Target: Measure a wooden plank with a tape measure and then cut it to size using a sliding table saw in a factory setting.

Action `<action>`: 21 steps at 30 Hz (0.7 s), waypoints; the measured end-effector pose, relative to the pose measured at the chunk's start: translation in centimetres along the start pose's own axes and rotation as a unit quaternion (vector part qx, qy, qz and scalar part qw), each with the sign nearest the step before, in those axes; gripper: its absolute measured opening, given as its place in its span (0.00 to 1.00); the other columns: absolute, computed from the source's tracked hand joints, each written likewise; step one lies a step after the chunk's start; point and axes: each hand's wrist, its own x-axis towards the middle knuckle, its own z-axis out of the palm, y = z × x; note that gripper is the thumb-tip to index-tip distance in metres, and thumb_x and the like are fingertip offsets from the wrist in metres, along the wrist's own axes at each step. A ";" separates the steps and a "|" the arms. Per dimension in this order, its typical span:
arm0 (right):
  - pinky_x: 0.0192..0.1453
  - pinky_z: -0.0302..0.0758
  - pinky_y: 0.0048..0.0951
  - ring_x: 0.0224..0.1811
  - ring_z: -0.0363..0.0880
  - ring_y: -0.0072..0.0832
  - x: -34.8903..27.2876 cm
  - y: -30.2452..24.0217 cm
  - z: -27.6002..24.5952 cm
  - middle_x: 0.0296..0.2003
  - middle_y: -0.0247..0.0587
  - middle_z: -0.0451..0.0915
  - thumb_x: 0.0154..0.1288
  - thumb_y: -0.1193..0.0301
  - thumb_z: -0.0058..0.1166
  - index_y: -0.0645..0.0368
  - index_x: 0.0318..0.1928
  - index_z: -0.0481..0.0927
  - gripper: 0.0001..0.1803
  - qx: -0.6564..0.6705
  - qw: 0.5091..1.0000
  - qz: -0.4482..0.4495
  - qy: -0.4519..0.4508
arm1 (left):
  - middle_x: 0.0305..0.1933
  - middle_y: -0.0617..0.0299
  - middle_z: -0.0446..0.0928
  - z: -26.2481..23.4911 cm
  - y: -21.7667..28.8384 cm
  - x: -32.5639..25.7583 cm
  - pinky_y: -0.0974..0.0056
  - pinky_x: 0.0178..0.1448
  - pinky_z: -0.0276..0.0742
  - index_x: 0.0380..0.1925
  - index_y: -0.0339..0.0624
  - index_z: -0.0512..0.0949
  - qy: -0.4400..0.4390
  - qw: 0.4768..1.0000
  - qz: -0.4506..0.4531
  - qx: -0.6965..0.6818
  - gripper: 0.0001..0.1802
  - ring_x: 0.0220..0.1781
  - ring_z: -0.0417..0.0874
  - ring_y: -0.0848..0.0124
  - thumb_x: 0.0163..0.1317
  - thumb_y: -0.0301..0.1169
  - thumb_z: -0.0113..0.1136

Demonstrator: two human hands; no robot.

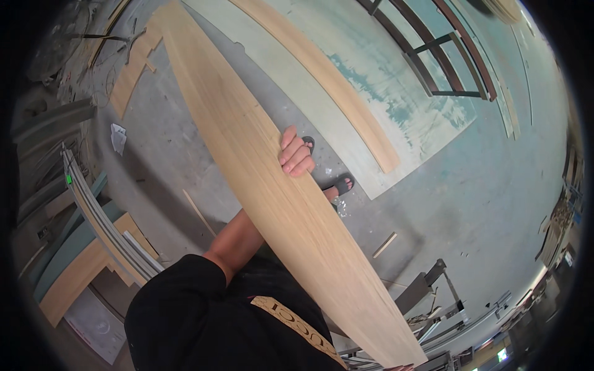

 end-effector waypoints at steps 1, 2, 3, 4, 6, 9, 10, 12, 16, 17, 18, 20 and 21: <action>0.76 0.65 0.45 0.69 0.70 0.38 -0.1 -1.5 0.1 0.67 0.51 0.73 0.77 0.57 0.54 0.66 0.69 0.69 0.31 0.009 1.000 0.002 -0.001 | 0.23 0.64 0.69 0.2 -0.6 0.6 0.65 0.33 0.68 0.33 0.44 0.68 -0.002 1.000 -0.006 0.007 0.12 0.25 0.73 0.68 0.77 0.36 0.44; 0.73 0.68 0.45 0.68 0.72 0.39 0.6 -1.7 -0.1 0.66 0.52 0.73 0.77 0.58 0.53 0.65 0.69 0.69 0.30 0.167 0.984 0.062 0.009 | 0.23 0.64 0.69 0.5 -1.0 1.0 0.65 0.33 0.69 0.33 0.45 0.68 0.010 1.000 0.004 -0.002 0.12 0.26 0.73 0.68 0.78 0.36 0.44; 0.71 0.70 0.45 0.66 0.73 0.40 1.3 -2.1 -0.1 0.65 0.52 0.74 0.77 0.59 0.52 0.64 0.69 0.69 0.29 0.322 0.939 0.119 0.017 | 0.23 0.63 0.70 0.8 -1.4 1.4 0.64 0.33 0.69 0.33 0.45 0.68 0.022 1.000 0.013 -0.011 0.13 0.26 0.74 0.68 0.78 0.36 0.44; 0.68 0.73 0.45 0.65 0.75 0.40 1.9 -2.5 0.1 0.65 0.53 0.74 0.77 0.60 0.52 0.63 0.69 0.69 0.28 0.469 0.866 0.173 0.024 | 0.23 0.63 0.70 0.8 -2.0 1.9 0.64 0.33 0.69 0.33 0.45 0.68 0.021 1.000 0.014 -0.006 0.13 0.26 0.74 0.68 0.78 0.36 0.44; 0.67 0.74 0.46 0.66 0.73 0.44 4.0 -3.7 1.5 0.67 0.60 0.70 0.78 0.61 0.47 0.59 0.73 0.66 0.29 0.776 0.567 0.277 -0.005 | 0.23 0.63 0.70 0.7 -3.2 3.4 0.64 0.33 0.70 0.32 0.45 0.69 0.018 1.000 0.024 0.002 0.13 0.26 0.74 0.68 0.78 0.36 0.44; 0.79 0.59 0.48 0.78 0.54 0.51 6.2 -1.9 7.2 0.78 0.61 0.47 0.80 0.58 0.44 0.61 0.81 0.42 0.40 0.660 0.740 0.130 -0.023 | 0.23 0.67 0.65 -2.2 -4.2 4.3 0.65 0.37 0.67 0.32 0.47 0.65 -0.002 1.000 0.023 0.012 0.17 0.27 0.69 0.73 0.80 0.42 0.38; 0.79 0.59 0.49 0.77 0.55 0.53 7.4 -1.8 7.9 0.78 0.62 0.47 0.80 0.57 0.44 0.64 0.80 0.44 0.40 0.455 0.890 0.002 0.000 | 0.23 0.67 0.65 -2.7 -4.7 4.7 0.65 0.37 0.67 0.32 0.47 0.65 -0.007 1.000 0.020 0.023 0.17 0.27 0.69 0.73 0.80 0.42 0.38; 0.80 0.56 0.51 0.78 0.52 0.56 12.3 -4.6 7.2 0.78 0.63 0.49 0.80 0.54 0.43 0.66 0.79 0.49 0.40 0.757 0.649 0.001 0.077 | 0.25 0.66 0.66 -3.6 -6.3 5.9 0.64 0.38 0.68 0.31 0.46 0.66 0.012 0.998 0.002 0.059 0.18 0.29 0.71 0.72 0.79 0.43 0.40; 0.78 0.58 0.53 0.77 0.55 0.56 15.1 1.1 6.7 0.74 0.61 0.59 0.80 0.49 0.40 0.62 0.74 0.62 0.35 0.608 0.754 0.163 -0.188 | 0.25 0.65 0.67 -13.3 -8.5 7.0 0.64 0.37 0.69 0.32 0.45 0.68 0.032 0.998 0.043 0.021 0.16 0.30 0.71 0.69 0.78 0.42 0.43; 0.76 0.60 0.53 0.75 0.59 0.55 15.8 0.7 6.3 0.71 0.59 0.64 0.80 0.48 0.40 0.60 0.72 0.66 0.34 0.647 0.720 0.147 -0.204 | 0.25 0.65 0.67 -15.4 -9.0 7.1 0.64 0.37 0.69 0.32 0.45 0.68 0.024 0.999 0.026 0.026 0.16 0.30 0.71 0.69 0.78 0.42 0.43; 0.75 0.62 0.54 0.73 0.63 0.53 17.5 0.6 5.5 0.68 0.58 0.70 0.80 0.47 0.39 0.59 0.69 0.71 0.33 0.682 0.687 0.123 -0.220 | 0.26 0.66 0.67 -17.2 -8.7 6.6 0.64 0.37 0.69 0.33 0.45 0.69 0.097 0.991 0.046 0.074 0.16 0.30 0.72 0.69 0.78 0.41 0.43; 0.67 0.68 0.54 0.61 0.76 0.54 24.2 -0.4 0.4 0.57 0.56 0.80 0.79 0.44 0.36 0.56 0.60 0.82 0.33 0.665 0.742 0.035 -0.077 | 0.26 0.67 0.67 -20.5 -4.3 4.8 0.64 0.38 0.70 0.33 0.45 0.70 0.168 0.970 0.085 0.152 0.15 0.31 0.72 0.69 0.78 0.41 0.44; 0.66 0.70 0.53 0.58 0.77 0.56 28.8 -0.6 3.0 0.53 0.58 0.81 0.79 0.43 0.33 0.56 0.57 0.83 0.34 0.609 0.746 -0.090 0.256 | 0.27 0.67 0.67 -22.7 -0.9 4.8 0.64 0.38 0.70 0.33 0.47 0.69 0.107 0.983 0.058 0.135 0.18 0.31 0.71 0.70 0.78 0.45 0.43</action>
